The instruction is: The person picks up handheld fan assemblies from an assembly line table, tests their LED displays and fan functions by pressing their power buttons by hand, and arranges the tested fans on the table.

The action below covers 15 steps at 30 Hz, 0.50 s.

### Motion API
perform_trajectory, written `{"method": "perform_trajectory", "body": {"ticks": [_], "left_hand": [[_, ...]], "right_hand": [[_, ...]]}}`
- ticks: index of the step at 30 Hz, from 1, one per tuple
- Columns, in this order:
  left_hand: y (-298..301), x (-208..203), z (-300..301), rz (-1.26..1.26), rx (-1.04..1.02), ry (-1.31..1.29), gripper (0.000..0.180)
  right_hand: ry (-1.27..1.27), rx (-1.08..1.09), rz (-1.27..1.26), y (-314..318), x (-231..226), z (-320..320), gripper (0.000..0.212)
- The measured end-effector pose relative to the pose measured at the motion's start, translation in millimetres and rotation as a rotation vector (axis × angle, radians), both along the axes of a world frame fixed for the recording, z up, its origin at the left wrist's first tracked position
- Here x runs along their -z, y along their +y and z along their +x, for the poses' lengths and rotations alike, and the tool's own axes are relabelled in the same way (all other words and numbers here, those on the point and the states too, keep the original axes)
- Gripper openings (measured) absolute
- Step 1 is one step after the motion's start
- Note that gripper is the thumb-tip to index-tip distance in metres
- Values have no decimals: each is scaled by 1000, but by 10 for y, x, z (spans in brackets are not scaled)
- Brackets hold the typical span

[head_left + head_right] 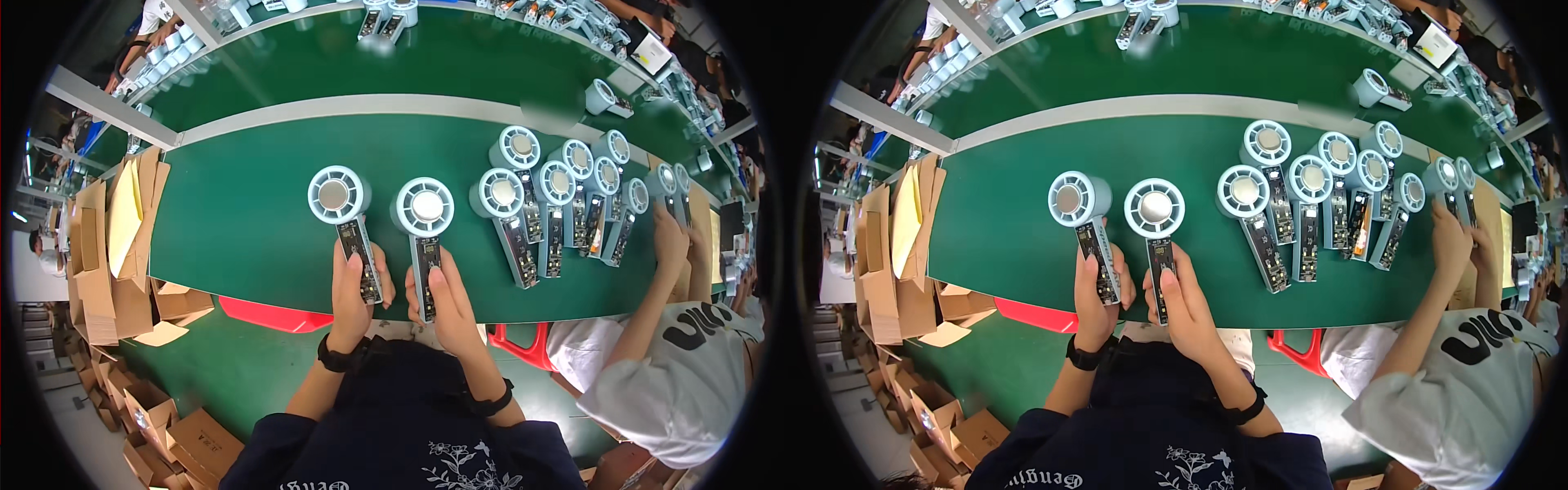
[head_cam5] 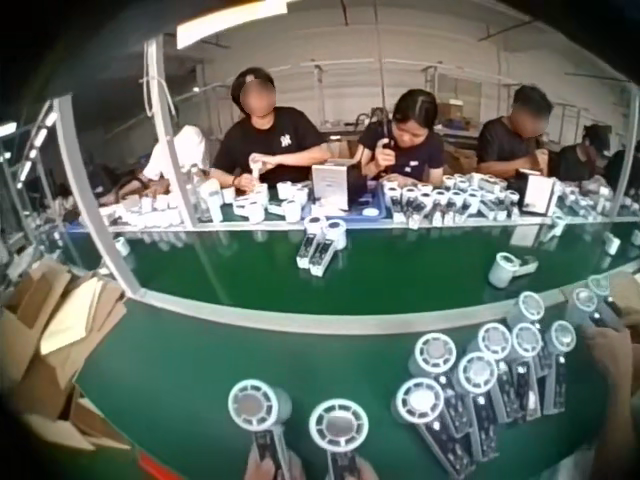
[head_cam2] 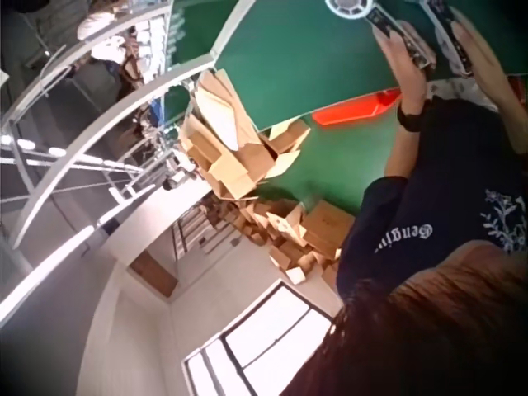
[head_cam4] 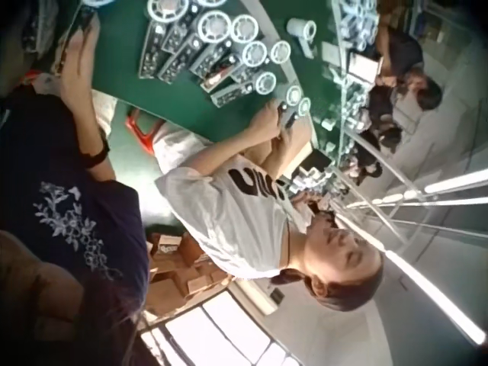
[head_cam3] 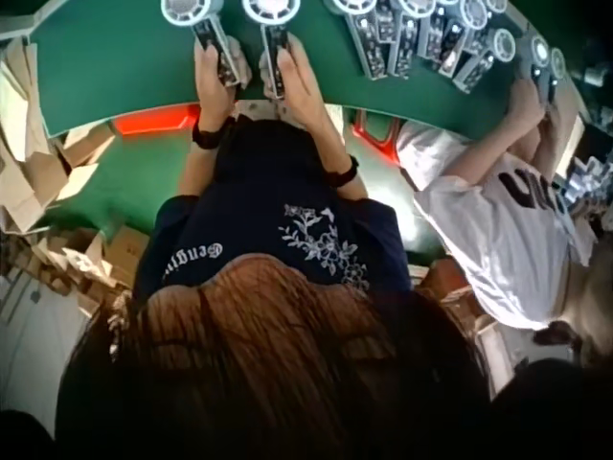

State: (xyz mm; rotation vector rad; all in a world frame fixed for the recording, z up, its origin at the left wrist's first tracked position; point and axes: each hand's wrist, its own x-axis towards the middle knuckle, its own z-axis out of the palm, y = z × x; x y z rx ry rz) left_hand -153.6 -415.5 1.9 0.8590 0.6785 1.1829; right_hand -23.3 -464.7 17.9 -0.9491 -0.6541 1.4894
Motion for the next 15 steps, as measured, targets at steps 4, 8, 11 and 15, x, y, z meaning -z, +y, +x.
{"method": "perform_trajectory", "body": {"ticks": [4,8,11,15], "left_hand": [[-14,6,60,8,36,67,42],[-70,6,74,26,74,152,43],[-56,2,98,13,63,195,44],[-47,8,74,-44,47,232,45]], "right_hand": [[-48,22,-9,26,111,20,39],[-102,28,76,135,165,12,41],[-122,47,107,231,225,14,41],[-134,83,138,214,242,-26,41]]}}
